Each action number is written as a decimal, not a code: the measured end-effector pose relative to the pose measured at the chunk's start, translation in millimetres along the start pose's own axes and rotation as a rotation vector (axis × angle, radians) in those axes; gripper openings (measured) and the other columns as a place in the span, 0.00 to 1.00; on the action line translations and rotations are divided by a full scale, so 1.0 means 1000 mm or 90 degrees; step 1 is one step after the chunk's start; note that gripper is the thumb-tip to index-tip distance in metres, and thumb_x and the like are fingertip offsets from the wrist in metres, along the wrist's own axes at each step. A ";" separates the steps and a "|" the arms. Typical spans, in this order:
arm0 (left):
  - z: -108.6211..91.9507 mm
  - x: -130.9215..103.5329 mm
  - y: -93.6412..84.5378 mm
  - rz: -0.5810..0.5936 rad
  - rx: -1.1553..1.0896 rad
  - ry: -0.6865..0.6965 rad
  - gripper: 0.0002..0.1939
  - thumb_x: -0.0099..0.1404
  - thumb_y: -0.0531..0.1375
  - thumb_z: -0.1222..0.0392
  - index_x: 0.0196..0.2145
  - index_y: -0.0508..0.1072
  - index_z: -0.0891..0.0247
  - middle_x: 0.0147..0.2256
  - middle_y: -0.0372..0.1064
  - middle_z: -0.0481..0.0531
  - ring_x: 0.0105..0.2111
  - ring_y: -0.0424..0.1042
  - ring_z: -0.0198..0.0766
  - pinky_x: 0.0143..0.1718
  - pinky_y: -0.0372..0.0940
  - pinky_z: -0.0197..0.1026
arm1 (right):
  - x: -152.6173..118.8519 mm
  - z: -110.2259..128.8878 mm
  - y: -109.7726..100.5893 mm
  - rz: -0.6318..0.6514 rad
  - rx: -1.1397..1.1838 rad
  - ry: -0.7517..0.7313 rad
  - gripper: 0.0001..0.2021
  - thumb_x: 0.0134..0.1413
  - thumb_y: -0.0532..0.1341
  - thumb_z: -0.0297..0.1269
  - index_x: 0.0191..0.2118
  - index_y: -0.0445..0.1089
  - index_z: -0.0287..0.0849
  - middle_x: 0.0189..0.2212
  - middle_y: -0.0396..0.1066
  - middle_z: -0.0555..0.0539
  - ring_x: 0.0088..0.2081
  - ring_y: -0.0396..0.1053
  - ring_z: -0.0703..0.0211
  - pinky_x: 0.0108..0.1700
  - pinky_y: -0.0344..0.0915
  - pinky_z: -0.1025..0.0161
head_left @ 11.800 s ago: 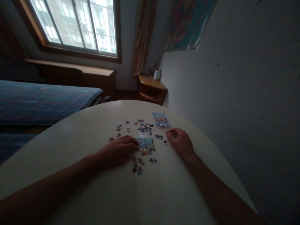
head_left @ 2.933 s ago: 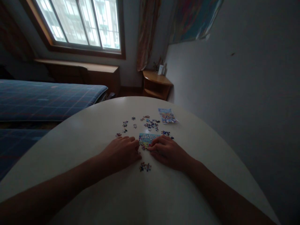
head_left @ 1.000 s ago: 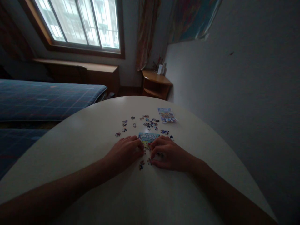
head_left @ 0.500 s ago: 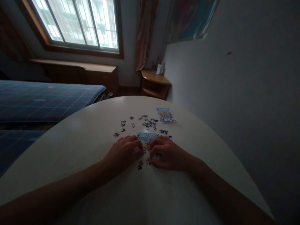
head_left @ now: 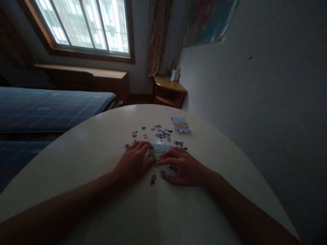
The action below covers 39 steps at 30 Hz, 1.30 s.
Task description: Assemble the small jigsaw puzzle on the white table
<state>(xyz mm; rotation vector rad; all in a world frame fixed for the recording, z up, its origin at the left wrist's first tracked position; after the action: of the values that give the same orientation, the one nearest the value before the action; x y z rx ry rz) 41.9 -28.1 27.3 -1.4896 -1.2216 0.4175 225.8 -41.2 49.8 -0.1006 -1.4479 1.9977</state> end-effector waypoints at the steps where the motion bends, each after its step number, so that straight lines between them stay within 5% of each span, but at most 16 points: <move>1: 0.001 0.000 0.002 -0.001 -0.006 0.002 0.16 0.65 0.62 0.57 0.49 0.69 0.61 0.53 0.68 0.55 0.53 0.66 0.50 0.56 0.62 0.56 | 0.000 0.000 0.000 0.005 -0.004 -0.002 0.18 0.53 0.66 0.40 0.51 0.73 0.50 0.46 0.72 0.46 0.49 0.67 0.55 0.56 0.57 0.53; 29: -0.001 0.004 0.005 0.036 -0.055 0.036 0.15 0.64 0.59 0.59 0.49 0.69 0.61 0.54 0.69 0.56 0.54 0.69 0.48 0.57 0.64 0.54 | 0.001 0.003 0.003 0.019 -0.031 -0.041 0.20 0.54 0.65 0.42 0.53 0.72 0.47 0.49 0.74 0.45 0.51 0.68 0.52 0.57 0.62 0.52; 34: 0.002 0.003 0.006 0.029 -0.071 0.034 0.17 0.63 0.60 0.59 0.49 0.69 0.60 0.54 0.69 0.56 0.54 0.68 0.48 0.58 0.63 0.54 | -0.001 0.002 -0.011 0.048 -0.013 0.011 0.19 0.52 0.67 0.41 0.49 0.72 0.44 0.49 0.73 0.43 0.51 0.68 0.52 0.56 0.61 0.51; 39: 0.001 0.003 0.005 0.033 -0.078 0.031 0.16 0.63 0.61 0.57 0.49 0.69 0.59 0.55 0.68 0.55 0.54 0.68 0.48 0.57 0.64 0.55 | -0.006 -0.005 -0.028 0.126 -0.041 0.123 0.10 0.51 0.68 0.37 0.39 0.73 0.42 0.36 0.74 0.46 0.38 0.70 0.56 0.46 0.63 0.56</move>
<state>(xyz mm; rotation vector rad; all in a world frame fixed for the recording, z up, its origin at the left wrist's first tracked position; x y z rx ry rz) 44.7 -24.2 23.7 -1.6294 -1.1908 0.3437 245.7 -35.7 69.9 -0.4676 -1.4231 2.0332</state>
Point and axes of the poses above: each hand's wrist, its own x-axis towards the middle knuckle, its own y-axis out of the palm, z = x × y, the point moved 5 cm from there along x, towards the middle knuckle
